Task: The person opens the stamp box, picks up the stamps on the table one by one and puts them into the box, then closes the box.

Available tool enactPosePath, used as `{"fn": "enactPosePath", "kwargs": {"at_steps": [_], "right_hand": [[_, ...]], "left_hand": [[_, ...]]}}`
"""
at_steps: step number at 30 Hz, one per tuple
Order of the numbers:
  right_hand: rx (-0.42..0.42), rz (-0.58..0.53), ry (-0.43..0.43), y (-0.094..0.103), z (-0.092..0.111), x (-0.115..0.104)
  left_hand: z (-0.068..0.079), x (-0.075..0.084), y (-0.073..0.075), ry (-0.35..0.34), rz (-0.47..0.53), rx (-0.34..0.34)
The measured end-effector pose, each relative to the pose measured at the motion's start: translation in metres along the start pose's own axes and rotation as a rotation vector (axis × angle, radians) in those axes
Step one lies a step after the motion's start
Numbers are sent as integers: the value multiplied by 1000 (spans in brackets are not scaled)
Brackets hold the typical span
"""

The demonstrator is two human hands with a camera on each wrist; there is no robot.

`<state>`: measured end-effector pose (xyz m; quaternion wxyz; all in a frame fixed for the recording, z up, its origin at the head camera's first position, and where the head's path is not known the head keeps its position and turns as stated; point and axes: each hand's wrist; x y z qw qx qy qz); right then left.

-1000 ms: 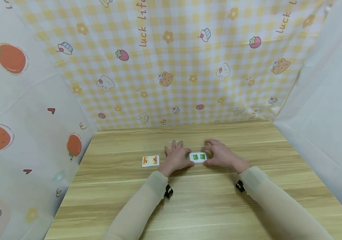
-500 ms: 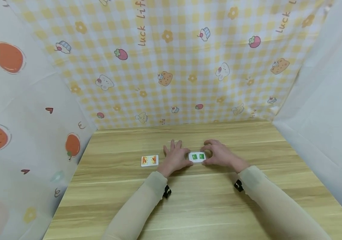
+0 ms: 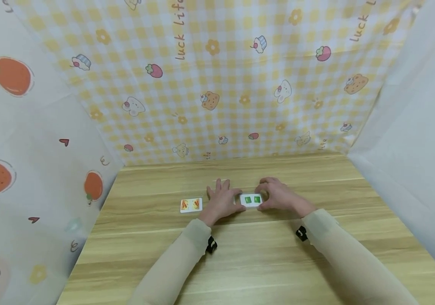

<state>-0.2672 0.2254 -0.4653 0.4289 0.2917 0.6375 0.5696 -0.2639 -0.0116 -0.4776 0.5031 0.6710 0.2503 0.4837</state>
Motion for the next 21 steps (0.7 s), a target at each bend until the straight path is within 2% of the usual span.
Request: {"fn": "enactPosePath", "kwargs": {"at_steps": [4, 11, 21], "right_hand": [[-19, 17, -10, 8, -1, -3], [39, -15, 35, 25, -14, -16], [73, 15, 56, 31, -39, -33]], "left_hand": [[3, -3, 7, 10, 17, -3], [7, -14, 27, 38, 43, 26], [23, -31, 38, 46, 37, 55]]}}
Point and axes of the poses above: each hand's wrist, its own z-axis away from the middle knuckle, its own y-axis out of the back of the hand, x = y × z, and after that the axes turned 9 degrees about z, right-handed
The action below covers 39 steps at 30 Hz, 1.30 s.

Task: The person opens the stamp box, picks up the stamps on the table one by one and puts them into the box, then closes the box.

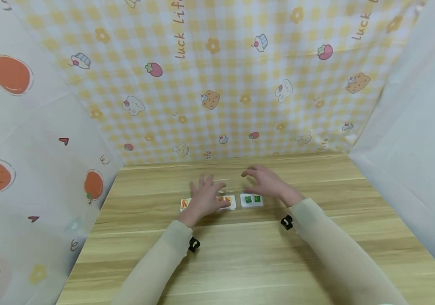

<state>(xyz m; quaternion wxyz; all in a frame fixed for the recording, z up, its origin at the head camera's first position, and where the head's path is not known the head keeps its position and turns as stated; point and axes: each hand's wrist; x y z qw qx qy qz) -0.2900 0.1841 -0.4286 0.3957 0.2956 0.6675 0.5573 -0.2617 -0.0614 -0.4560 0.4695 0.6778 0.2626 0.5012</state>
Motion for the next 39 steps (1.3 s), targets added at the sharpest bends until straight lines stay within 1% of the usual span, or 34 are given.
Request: {"fn": "enactPosePath", "kwargs": {"at_steps": [3, 6, 9, 14, 17, 20, 23, 27, 31, 39], "right_hand": [[-7, 5, 14, -2, -11, -4], [-41, -4, 5, -3, -21, -7], [-85, -15, -5, -5, -29, -10], [-126, -29, 3, -11, -41, -12], [-145, -60, 13, -16, -49, -13], [-174, -48, 16, -23, -57, -15], [-199, 3, 6, -31, -63, -16], [-197, 33, -21, -35, -67, -19], [-190, 38, -44, -36, -66, -19], [-166, 42, -47, -38, -65, -18]], "left_hand": [[4, -9, 3, 2, -30, 10], [7, -17, 5, 13, -43, 20], [11, -23, 7, 25, -35, 16], [17, -27, 6, 8, -25, -5], [19, -28, 5, -4, -23, -11], [20, -30, 2, -8, -47, -3], [21, -32, -1, -5, -73, -2], [22, -33, -3, 1, -84, -2], [22, -33, -3, 8, -81, -3], [20, -33, -1, 3, -40, -1]]}}
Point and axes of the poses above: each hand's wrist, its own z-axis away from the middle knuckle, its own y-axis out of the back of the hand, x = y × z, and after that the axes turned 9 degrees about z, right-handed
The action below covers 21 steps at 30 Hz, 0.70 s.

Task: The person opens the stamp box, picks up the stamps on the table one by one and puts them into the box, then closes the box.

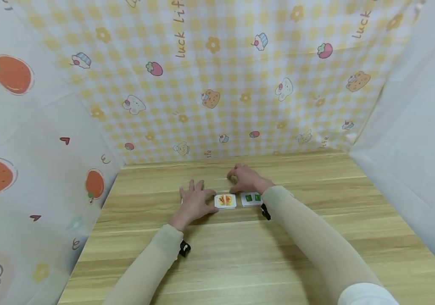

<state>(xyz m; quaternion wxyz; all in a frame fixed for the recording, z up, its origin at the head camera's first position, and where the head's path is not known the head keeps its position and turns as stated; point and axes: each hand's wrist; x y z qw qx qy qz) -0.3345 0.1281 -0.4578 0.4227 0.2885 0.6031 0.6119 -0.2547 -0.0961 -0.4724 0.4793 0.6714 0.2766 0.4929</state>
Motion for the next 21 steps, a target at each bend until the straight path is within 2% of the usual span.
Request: {"fn": "enactPosePath", "kwargs": {"at_steps": [8, 14, 21], "right_hand": [[12, 33, 5, -2, -1, 2], [-3, -41, 19, 4, 3, 5], [28, -119, 11, 11, 15, 7]], "left_hand": [[0, -2, -1, 26, -15, 2], [0, -3, -1, 30, -5, 9], [2, -2, 0, 25, 4, 0]]}}
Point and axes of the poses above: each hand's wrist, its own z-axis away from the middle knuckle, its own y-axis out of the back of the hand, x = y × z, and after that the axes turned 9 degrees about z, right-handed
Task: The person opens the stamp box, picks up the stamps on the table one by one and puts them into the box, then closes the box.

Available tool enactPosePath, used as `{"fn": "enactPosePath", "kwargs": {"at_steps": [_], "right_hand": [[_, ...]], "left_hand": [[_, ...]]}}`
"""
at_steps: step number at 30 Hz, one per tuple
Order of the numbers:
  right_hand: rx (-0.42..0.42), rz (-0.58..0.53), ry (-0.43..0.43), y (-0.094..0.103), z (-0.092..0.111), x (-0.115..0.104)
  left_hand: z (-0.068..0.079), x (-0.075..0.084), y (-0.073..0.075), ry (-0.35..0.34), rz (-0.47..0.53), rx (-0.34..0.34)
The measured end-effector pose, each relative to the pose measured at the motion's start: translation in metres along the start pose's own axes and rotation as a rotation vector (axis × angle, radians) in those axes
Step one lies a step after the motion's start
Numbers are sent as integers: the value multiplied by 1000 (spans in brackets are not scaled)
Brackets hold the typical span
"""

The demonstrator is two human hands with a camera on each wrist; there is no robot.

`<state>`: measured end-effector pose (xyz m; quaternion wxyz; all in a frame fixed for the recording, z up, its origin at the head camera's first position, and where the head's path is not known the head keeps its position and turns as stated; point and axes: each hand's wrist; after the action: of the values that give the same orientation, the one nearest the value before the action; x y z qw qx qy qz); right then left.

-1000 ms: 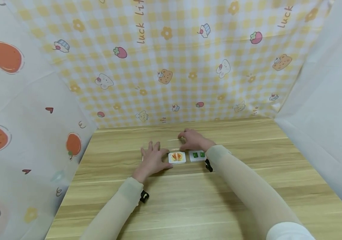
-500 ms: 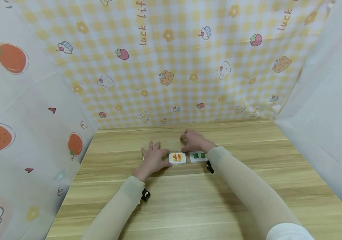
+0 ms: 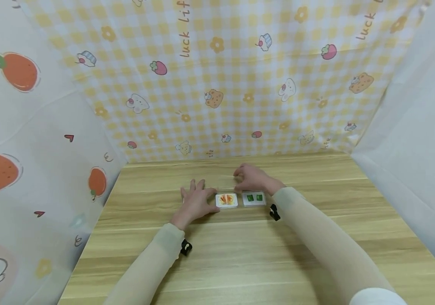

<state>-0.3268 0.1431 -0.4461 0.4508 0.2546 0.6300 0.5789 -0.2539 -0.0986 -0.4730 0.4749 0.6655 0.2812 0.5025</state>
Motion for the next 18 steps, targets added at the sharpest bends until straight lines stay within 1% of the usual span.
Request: {"fn": "enactPosePath", "kwargs": {"at_steps": [5, 10, 13, 18], "right_hand": [[20, -4, 9, 9, 10, -5], [85, 28, 52, 14, 20, -10], [120, 53, 93, 13, 25, -14], [136, 93, 155, 8, 32, -20]], "left_hand": [[1, 1, 0, 11, 1, -2], [0, 3, 2, 8, 0, 4], [1, 4, 3, 26, -16, 2], [1, 3, 5, 51, -7, -5]]}}
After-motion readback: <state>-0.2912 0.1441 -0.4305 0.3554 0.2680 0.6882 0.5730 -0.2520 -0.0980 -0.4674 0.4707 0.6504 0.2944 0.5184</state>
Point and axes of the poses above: each hand's wrist, its own z-axis away from the middle knuckle, its own y-axis out of the back of the hand, x = y × z, and after that the axes turned 9 degrees about z, right-handed
